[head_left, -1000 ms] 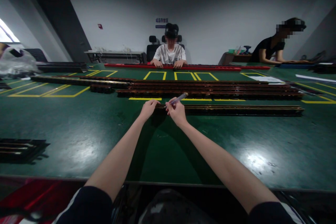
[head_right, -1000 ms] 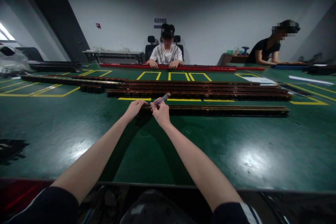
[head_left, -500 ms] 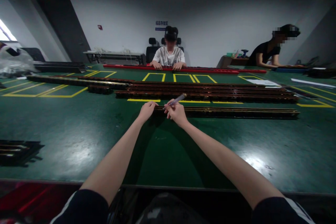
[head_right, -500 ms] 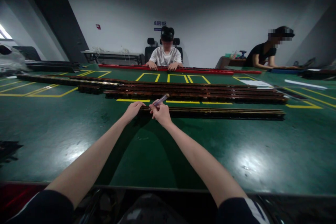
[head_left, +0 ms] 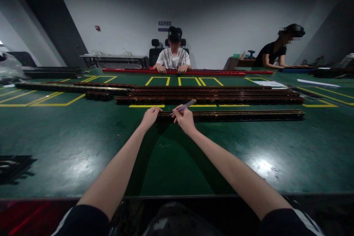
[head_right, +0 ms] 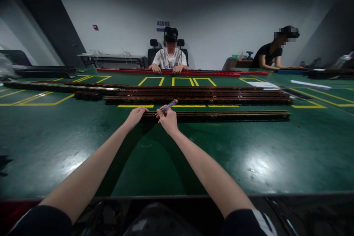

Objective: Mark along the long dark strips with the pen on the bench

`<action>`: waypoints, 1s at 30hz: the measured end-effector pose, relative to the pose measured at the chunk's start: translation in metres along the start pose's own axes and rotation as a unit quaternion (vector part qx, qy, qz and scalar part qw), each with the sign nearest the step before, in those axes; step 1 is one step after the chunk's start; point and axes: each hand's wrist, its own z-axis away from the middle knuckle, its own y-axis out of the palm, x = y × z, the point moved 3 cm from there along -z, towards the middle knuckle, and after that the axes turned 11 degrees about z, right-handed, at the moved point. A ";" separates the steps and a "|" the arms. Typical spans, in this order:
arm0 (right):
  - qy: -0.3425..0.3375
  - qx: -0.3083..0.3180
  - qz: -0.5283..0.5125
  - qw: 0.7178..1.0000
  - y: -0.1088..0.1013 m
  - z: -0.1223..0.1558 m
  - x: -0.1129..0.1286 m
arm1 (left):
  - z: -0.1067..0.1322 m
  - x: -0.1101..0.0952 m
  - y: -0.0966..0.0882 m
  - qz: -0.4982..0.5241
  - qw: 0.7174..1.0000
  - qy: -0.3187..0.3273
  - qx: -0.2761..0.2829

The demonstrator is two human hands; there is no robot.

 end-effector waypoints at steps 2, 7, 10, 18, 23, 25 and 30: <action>0.007 -0.006 0.001 1.000 -0.001 0.001 0.000 | 0.001 -0.001 0.000 -0.001 1.000 -0.003 0.000; 0.016 -0.014 -0.005 1.000 -0.002 0.002 0.003 | 0.001 0.000 0.000 -0.002 1.000 -0.008 0.000; 0.023 -0.015 -0.008 1.000 -0.002 0.003 0.004 | -0.001 0.001 0.000 -0.011 1.000 0.000 -0.002; 0.012 -0.059 -0.024 0.998 -0.005 0.003 0.000 | -0.003 0.002 0.000 -0.023 1.000 0.015 -0.001; 0.017 -0.065 -0.027 0.997 -0.006 0.003 -0.001 | -0.001 0.003 0.000 -0.012 1.000 0.003 0.002; 0.013 -0.061 -0.015 0.998 -0.006 0.003 0.000 | -0.001 0.002 0.000 -0.009 1.000 0.006 0.003; 0.003 -0.051 0.034 0.998 -0.007 0.003 0.000 | 0.001 0.001 0.000 -0.001 1.000 0.001 0.005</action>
